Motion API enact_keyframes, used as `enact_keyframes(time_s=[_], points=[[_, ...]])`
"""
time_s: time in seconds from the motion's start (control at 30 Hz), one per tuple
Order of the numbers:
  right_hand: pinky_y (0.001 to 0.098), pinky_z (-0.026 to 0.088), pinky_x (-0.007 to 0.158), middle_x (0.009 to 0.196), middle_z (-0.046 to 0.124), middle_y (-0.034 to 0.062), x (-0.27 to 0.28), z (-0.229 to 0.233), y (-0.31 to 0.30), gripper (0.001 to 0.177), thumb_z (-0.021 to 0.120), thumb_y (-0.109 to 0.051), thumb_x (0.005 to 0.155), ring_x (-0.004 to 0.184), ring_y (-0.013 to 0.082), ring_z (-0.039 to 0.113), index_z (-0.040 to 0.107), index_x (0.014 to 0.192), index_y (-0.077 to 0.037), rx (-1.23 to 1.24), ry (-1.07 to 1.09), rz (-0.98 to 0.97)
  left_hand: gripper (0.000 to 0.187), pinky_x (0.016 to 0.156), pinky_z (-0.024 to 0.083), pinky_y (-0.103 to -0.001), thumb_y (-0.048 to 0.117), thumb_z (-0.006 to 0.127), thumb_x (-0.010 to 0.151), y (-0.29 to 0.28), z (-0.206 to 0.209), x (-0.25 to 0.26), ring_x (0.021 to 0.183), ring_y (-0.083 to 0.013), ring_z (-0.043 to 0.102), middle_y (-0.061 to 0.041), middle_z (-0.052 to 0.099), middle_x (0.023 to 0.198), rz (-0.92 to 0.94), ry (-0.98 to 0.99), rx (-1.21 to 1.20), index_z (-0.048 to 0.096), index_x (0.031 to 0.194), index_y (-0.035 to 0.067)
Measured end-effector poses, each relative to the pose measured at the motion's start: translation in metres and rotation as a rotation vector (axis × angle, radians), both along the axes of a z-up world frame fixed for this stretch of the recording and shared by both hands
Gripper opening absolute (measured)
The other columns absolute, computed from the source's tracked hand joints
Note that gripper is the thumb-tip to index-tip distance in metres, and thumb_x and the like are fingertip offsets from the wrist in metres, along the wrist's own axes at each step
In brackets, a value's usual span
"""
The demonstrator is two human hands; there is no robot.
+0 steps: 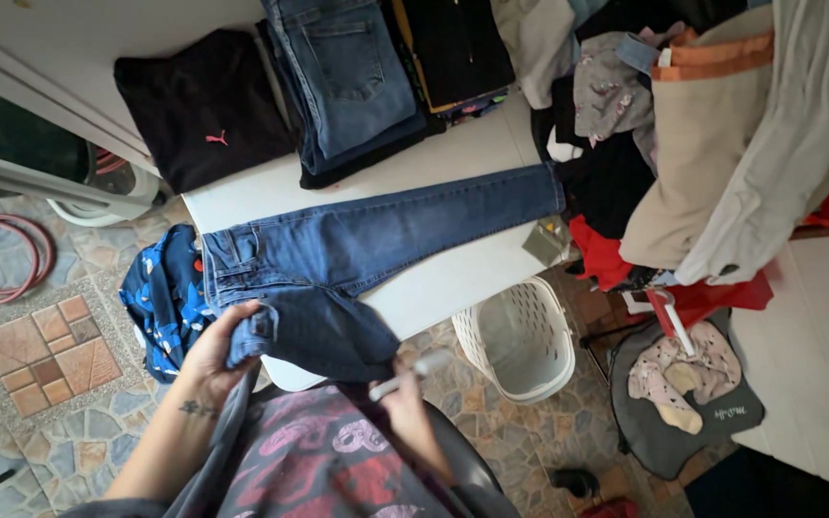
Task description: The person lays out jeans and a white tank top on a white table, uses a lint roller to remove lint from each garment, then folds them and stacks them with other folded clothes. The person handles multiple pairs of jeans and one tank top, using the lint roller on both sides of each item before folding.
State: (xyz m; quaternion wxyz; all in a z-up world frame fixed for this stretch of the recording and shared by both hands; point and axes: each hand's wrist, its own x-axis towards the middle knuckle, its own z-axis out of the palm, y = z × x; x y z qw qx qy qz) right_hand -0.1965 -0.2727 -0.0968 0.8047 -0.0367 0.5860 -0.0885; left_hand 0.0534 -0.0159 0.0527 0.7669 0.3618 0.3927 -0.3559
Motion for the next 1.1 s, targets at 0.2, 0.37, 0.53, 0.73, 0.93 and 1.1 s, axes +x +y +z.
enact_keyframes(time_s=[0.2,0.37,0.53,0.73,0.93,1.1], points=[[0.0395,0.053,0.075,0.107,0.071,0.0033,0.036,0.021,-0.078,0.017,0.062,-0.011,0.091,0.094,0.0205,0.067,0.066,0.108,-0.013,-0.46,0.164,-0.142,0.012,0.07,0.064,-0.035,0.017,0.069,0.089,0.0,0.016,0.005,0.076,-0.0161,0.075,-0.003,0.076,0.089,0.032,0.026,0.079,0.069,0.098,0.01],[0.0249,0.048,0.073,0.132,0.069,-0.0007,0.106,0.135,-0.156,0.039,0.059,0.003,0.092,0.103,0.0097,0.066,0.069,0.126,-0.014,-0.963,0.137,0.034,0.018,0.068,0.06,-0.033,0.012,0.07,0.089,-0.012,0.049,0.051,0.075,-0.019,0.074,-0.007,0.077,0.091,-0.133,-0.225,0.161,0.07,0.104,0.003],[0.0273,0.045,0.071,0.132,0.068,0.0051,0.174,0.224,-0.188,0.04,0.063,0.004,0.095,0.087,0.0122,0.058,0.07,0.132,-0.007,-1.262,-0.12,0.062,0.028,0.078,0.06,-0.033,0.003,0.073,0.088,-0.012,0.062,0.084,0.085,-0.016,0.072,-0.006,0.075,0.1,-0.218,-0.645,0.156,0.065,0.115,0.003],[0.0225,0.05,0.072,0.126,0.066,0.0011,0.153,0.151,-0.172,0.04,0.07,-0.007,0.096,0.08,0.0052,0.056,0.067,0.135,-0.012,-1.188,-0.025,0.288,0.046,0.092,0.056,-0.034,0.003,0.074,0.084,0.018,0.001,0.036,0.103,-0.0153,0.068,-0.006,0.072,0.117,-0.326,-0.642,0.342,0.061,0.128,0.004],[0.0325,0.053,0.077,0.098,0.074,0.0063,0.071,0.074,-0.136,0.033,0.071,-0.031,0.101,0.087,0.0162,0.069,0.071,0.116,-0.001,-1.649,0.382,0.752,0.059,0.095,0.053,-0.034,0.002,0.078,0.079,0.04,-0.067,-0.007,0.109,-0.0179,0.067,-0.008,0.069,0.123,-0.396,-0.578,0.484,0.054,0.133,0.005],[0.0457,0.055,0.07,0.094,0.07,0.0203,0.062,0.066,-0.02,0.031,0.067,-0.023,0.095,0.083,0.0338,0.069,0.059,0.115,-0.001,-1.51,-0.065,1.284,0.041,0.099,0.047,-0.035,0.026,0.061,0.102,0.037,-0.087,-0.014,0.114,-0.02,0.062,-0.009,0.069,0.127,-0.368,-0.632,0.635,0.058,0.137,0.004]])
